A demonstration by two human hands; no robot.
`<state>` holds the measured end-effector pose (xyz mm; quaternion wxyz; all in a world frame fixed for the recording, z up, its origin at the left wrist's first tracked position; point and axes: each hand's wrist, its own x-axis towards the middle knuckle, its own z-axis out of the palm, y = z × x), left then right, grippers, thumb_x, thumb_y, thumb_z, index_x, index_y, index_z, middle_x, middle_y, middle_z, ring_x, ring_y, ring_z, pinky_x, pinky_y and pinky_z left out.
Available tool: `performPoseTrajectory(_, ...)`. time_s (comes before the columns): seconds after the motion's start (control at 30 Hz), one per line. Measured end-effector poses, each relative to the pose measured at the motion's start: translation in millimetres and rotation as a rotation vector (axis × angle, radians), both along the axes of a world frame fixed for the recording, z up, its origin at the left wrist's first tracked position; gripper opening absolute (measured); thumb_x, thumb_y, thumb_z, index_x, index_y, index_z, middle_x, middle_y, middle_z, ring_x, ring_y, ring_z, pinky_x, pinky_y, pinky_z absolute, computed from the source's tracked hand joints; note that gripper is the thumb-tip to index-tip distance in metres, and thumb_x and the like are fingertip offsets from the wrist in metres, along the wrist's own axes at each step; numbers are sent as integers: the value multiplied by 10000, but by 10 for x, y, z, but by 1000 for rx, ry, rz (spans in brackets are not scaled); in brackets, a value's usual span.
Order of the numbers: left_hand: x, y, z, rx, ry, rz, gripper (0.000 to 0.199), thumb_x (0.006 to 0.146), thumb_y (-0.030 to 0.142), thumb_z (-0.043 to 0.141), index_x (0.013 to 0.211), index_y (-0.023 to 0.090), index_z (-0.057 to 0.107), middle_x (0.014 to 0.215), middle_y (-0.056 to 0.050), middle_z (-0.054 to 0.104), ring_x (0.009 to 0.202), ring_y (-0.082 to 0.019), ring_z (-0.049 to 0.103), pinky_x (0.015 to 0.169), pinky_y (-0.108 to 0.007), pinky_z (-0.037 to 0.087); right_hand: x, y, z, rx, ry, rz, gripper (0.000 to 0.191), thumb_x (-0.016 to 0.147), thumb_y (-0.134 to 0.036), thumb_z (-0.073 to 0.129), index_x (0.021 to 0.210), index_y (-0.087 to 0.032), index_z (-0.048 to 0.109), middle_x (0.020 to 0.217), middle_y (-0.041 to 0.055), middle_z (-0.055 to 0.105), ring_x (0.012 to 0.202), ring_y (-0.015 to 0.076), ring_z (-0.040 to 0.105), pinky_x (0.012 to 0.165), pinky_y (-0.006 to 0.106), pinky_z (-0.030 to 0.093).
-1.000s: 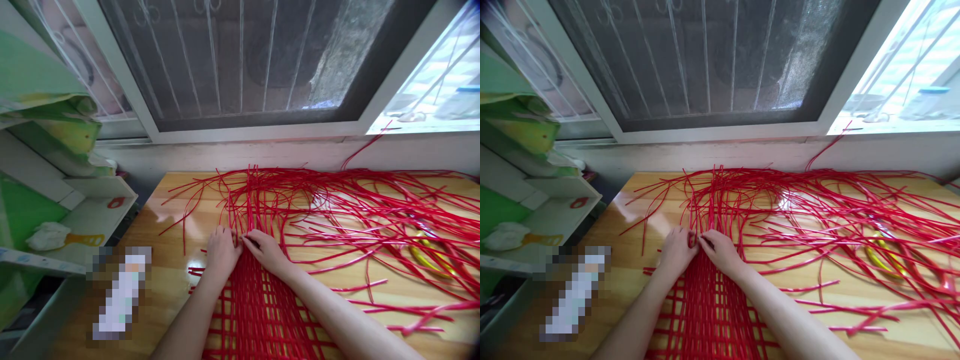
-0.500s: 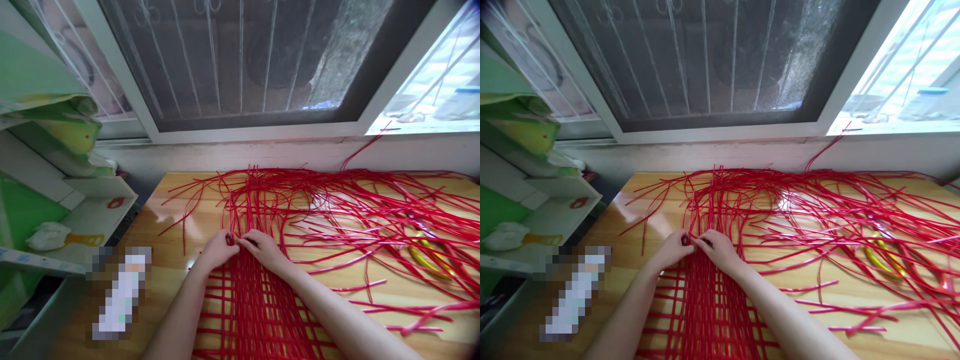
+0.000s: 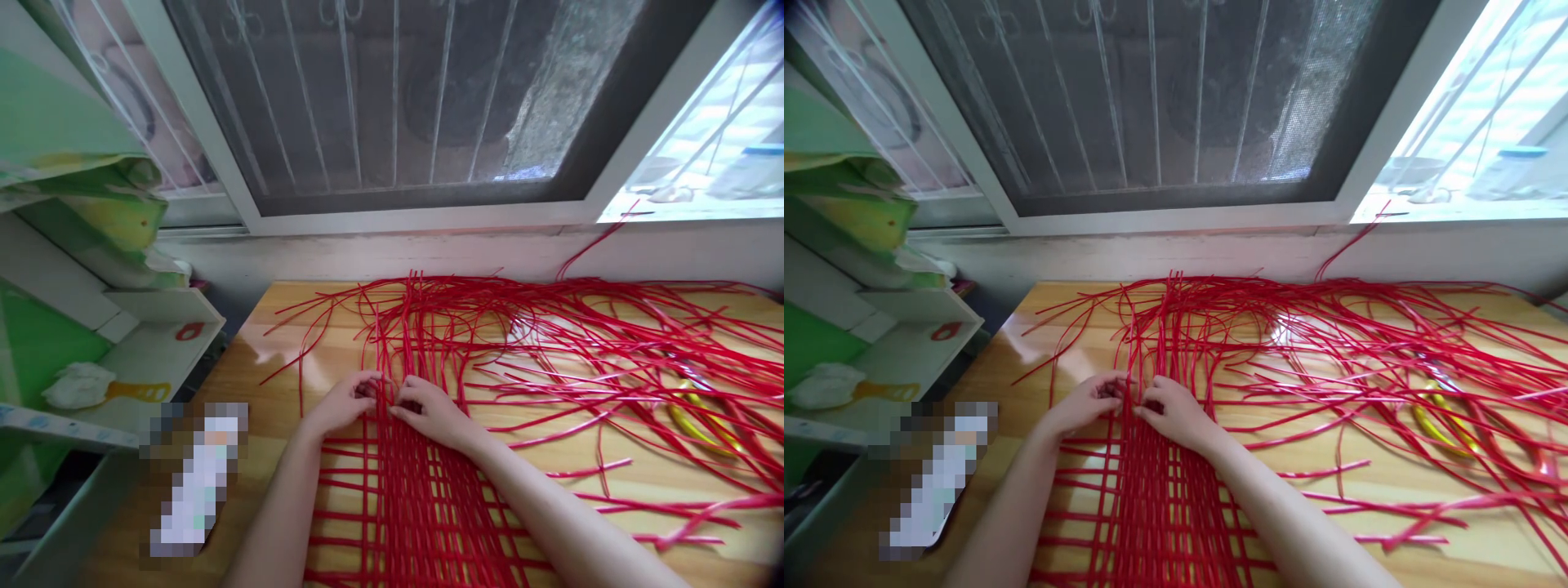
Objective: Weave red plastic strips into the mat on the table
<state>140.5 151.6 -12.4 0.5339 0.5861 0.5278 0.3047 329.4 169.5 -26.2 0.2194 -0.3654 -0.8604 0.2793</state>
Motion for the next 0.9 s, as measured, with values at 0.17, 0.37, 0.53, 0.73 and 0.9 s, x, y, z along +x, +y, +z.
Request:
performPoseTrajectory(0.17, -18, -12, -4, 115, 155, 4, 246, 684, 171, 546, 927, 182, 582, 909, -30, 632, 817, -127, 571, 747, -246, 439, -31, -46, -47, 18, 28, -54, 185, 749, -296, 569, 897, -190, 535, 799, 21, 549, 721, 143, 498, 639, 255, 388)
performPoseTrajectory(0.37, -132, -2, -16, 19, 317, 107, 111, 640, 231, 571, 711, 153, 607, 666, -19, 631, 620, -136, 566, 595, -243, 428, -6, -88, 9, -4, 96, -69, 240, 768, -228, 521, 1003, -190, 492, 853, 32, 565, 764, 147, 521, 698, 270, 411)
performPoseTrajectory(0.53, -293, -35, 49, -8, 319, 178, 125, 595, 219, 588, 698, 150, 608, 644, -19, 626, 609, -141, 567, 584, -246, 426, -8, -110, 144, 76, -6, -38, 206, 783, -216, 504, 985, -194, 538, 947, 60, 557, 897, 173, 505, 789, 297, 398)
performPoseTrajectory(0.73, -254, -96, 296, -169, 97, 97, 217, 530, 251, 676, 708, 133, 638, 616, -9, 638, 594, -128, 572, 623, -248, 435, -166, -47, 123, 105, -106, 14, 217, 777, -260, 529, 983, -199, 547, 916, 47, 584, 853, 165, 520, 739, 271, 393)
performPoseTrajectory(0.9, -168, -30, 355, -154, -48, 187, 373, 674, 454, 582, 812, 110, 626, 689, -46, 655, 589, -109, 579, 571, -216, 429, -308, -29, -30, 150, -77, -44, 107, 800, -208, 454, 728, -177, 526, 708, 14, 550, 663, 125, 481, 600, 230, 347)
